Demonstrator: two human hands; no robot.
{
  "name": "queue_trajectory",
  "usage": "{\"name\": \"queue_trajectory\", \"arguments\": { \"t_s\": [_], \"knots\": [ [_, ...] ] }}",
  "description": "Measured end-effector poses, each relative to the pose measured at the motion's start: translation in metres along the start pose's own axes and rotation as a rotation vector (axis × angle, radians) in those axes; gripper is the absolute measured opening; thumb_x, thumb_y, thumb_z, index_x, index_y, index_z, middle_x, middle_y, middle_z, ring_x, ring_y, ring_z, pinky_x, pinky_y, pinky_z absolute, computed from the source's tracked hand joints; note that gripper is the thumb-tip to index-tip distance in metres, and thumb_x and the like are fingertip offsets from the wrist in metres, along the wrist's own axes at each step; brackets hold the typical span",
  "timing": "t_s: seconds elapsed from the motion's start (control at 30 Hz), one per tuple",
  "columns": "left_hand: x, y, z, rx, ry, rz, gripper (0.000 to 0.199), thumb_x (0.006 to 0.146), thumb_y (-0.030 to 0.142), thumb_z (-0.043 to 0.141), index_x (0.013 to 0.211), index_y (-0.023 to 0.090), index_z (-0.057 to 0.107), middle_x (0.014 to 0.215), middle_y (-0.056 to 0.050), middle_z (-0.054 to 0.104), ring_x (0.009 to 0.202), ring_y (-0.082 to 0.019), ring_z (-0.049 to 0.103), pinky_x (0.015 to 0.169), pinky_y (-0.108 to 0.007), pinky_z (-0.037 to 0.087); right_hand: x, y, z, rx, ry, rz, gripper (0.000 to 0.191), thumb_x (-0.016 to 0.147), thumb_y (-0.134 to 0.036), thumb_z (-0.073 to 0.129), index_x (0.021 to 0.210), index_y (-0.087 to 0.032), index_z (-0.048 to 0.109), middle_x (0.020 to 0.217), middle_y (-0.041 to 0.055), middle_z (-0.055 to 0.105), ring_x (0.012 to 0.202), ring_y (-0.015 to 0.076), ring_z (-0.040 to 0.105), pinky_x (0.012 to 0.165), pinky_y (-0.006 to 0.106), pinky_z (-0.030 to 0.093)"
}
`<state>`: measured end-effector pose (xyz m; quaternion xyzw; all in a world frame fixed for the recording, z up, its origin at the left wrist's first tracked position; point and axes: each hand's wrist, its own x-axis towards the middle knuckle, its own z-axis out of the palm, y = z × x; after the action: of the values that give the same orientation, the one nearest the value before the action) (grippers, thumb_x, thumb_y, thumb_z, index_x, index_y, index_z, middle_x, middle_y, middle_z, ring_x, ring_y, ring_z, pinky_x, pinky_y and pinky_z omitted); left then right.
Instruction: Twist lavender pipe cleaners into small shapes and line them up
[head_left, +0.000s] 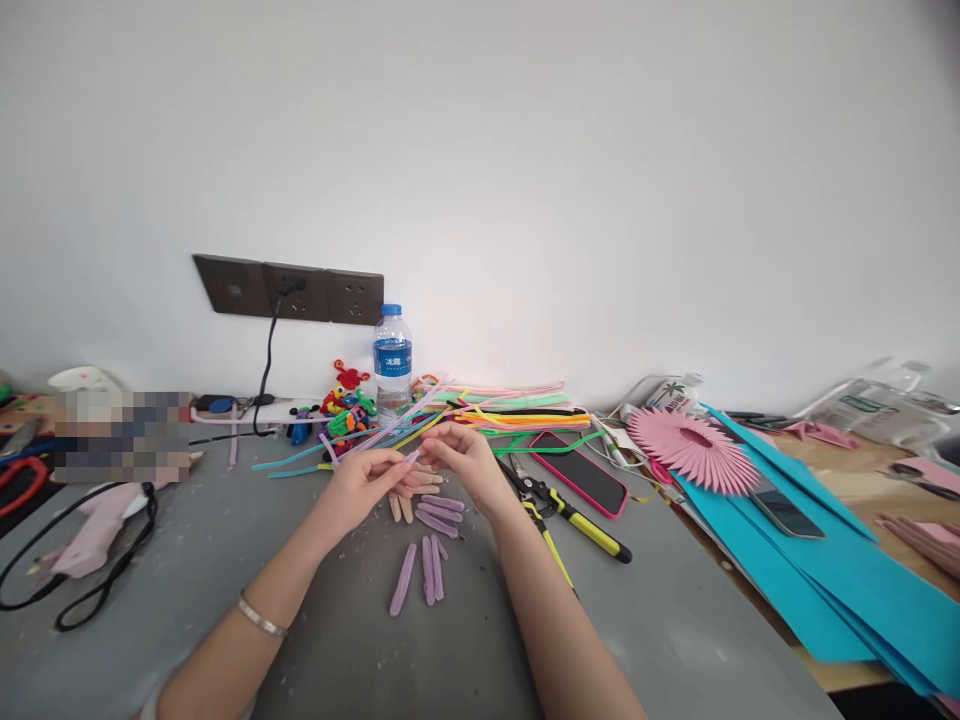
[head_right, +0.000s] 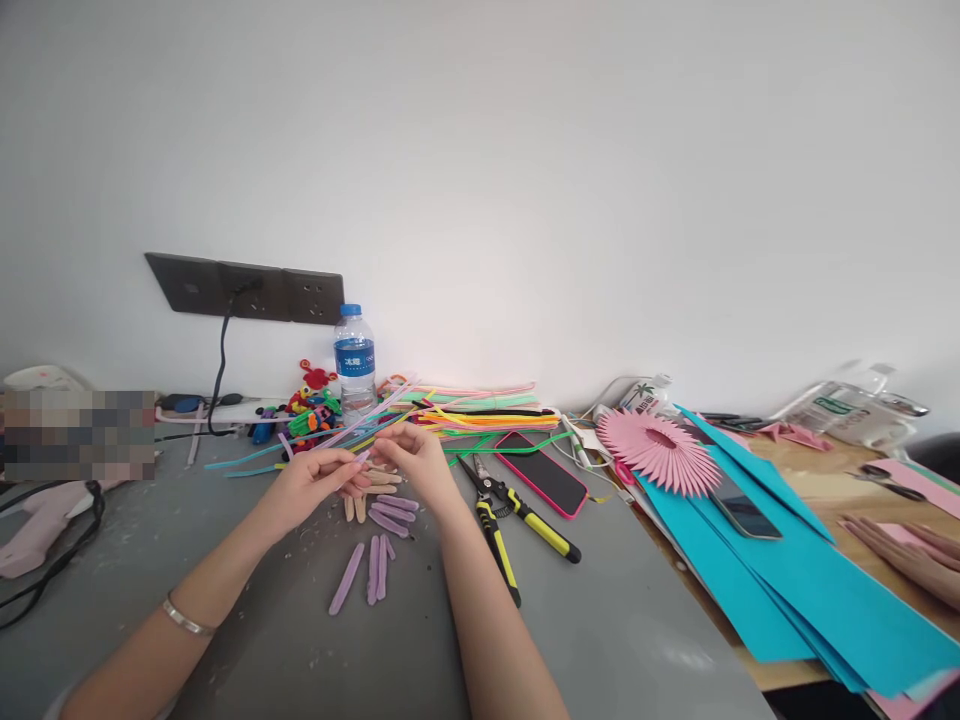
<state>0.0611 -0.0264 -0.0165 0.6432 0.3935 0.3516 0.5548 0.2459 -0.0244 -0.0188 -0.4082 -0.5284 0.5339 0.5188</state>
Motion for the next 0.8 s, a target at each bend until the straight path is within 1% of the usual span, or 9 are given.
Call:
{"name": "queue_trajectory", "arguments": {
  "t_s": [0.07,0.1,0.13,0.2,0.3,0.43,0.57,0.7,0.8],
  "knots": [
    [0.002,-0.003,0.000,-0.031,0.089,-0.024,0.036,0.076,0.051,0.067,0.081,0.015,0.069,0.078,-0.007,0.077,0.070,-0.023,0.073,0.068,-0.031,0.059,0.000,0.001,0.007,-0.135,0.192,-0.173,0.016,0.080,-0.035,0.065,0.083,-0.018,0.065,0.074,0.0026,0.068,0.064,0.0153,0.061,0.063,0.028,0.048],
    [0.002,-0.004,0.000,-0.051,0.126,-0.035,0.038,0.074,0.052,0.068,0.080,0.015,0.069,0.077,-0.007,0.077,0.070,-0.024,0.073,0.069,-0.032,0.059,-0.001,0.002,0.010,-0.248,0.264,-0.272,0.013,0.082,-0.031,0.063,0.082,-0.019,0.066,0.075,0.0031,0.067,0.066,0.0158,0.061,0.064,0.028,0.049],
    [0.003,-0.005,0.000,-0.071,0.150,-0.042,0.038,0.073,0.053,0.069,0.079,0.015,0.068,0.075,-0.007,0.076,0.070,-0.024,0.073,0.070,-0.033,0.060,-0.002,0.002,0.014,-0.354,0.291,-0.367,0.011,0.084,-0.028,0.061,0.082,-0.019,0.067,0.078,0.0037,0.068,0.070,0.0165,0.061,0.067,0.029,0.049],
    [0.003,-0.005,0.001,-0.102,0.177,-0.043,0.038,0.072,0.053,0.069,0.076,0.016,0.065,0.070,-0.006,0.075,0.070,-0.024,0.073,0.071,-0.035,0.060,-0.004,0.002,0.020,-0.523,0.266,-0.518,0.012,0.086,-0.023,0.059,0.084,-0.021,0.070,0.085,0.0051,0.069,0.080,0.0180,0.063,0.074,0.031,0.049],
    [0.003,-0.004,0.003,-0.133,0.177,-0.027,0.036,0.073,0.053,0.069,0.072,0.018,0.060,0.067,-0.004,0.074,0.068,-0.024,0.073,0.069,-0.035,0.060,-0.007,0.005,0.027,-0.672,0.201,-0.619,0.015,0.088,-0.020,0.058,0.090,-0.023,0.073,0.091,0.0060,0.071,0.087,0.0193,0.063,0.080,0.032,0.050],
    [0.002,-0.002,0.006,-0.156,0.153,0.017,0.035,0.074,0.052,0.068,0.069,0.019,0.056,0.064,-0.002,0.072,0.066,-0.022,0.072,0.068,-0.034,0.059,-0.006,0.010,0.029,-0.715,0.198,-0.638,0.017,0.088,-0.020,0.060,0.095,-0.024,0.074,0.092,0.0061,0.073,0.086,0.0199,0.064,0.079,0.034,0.050],
    [0.001,-0.002,0.008,-0.114,0.155,0.077,0.031,0.079,0.048,0.064,0.073,0.019,0.056,0.067,-0.002,0.072,0.068,-0.022,0.072,0.070,-0.033,0.059,-0.004,0.011,0.029,-0.600,0.214,-0.604,0.017,0.086,-0.018,0.062,0.095,-0.024,0.075,0.091,0.0062,0.074,0.084,0.0204,0.065,0.079,0.035,0.050],
    [-0.001,-0.002,0.007,-0.037,0.158,0.144,0.026,0.083,0.044,0.059,0.077,0.019,0.058,0.074,-0.003,0.073,0.073,-0.022,0.073,0.073,-0.033,0.059,-0.004,0.010,0.028,-0.427,0.215,-0.469,0.014,0.081,-0.019,0.066,0.090,-0.023,0.075,0.087,0.0053,0.075,0.084,0.0208,0.065,0.077,0.034,0.050],
    [-0.001,-0.001,0.006,0.043,0.173,0.181,0.024,0.086,0.041,0.057,0.079,0.019,0.060,0.076,-0.004,0.073,0.073,-0.021,0.072,0.072,-0.031,0.058,-0.003,0.009,0.026,-0.332,0.191,-0.353,0.011,0.078,-0.021,0.069,0.086,-0.022,0.075,0.087,0.0053,0.074,0.085,0.0211,0.065,0.078,0.033,0.049]
  ]
}}
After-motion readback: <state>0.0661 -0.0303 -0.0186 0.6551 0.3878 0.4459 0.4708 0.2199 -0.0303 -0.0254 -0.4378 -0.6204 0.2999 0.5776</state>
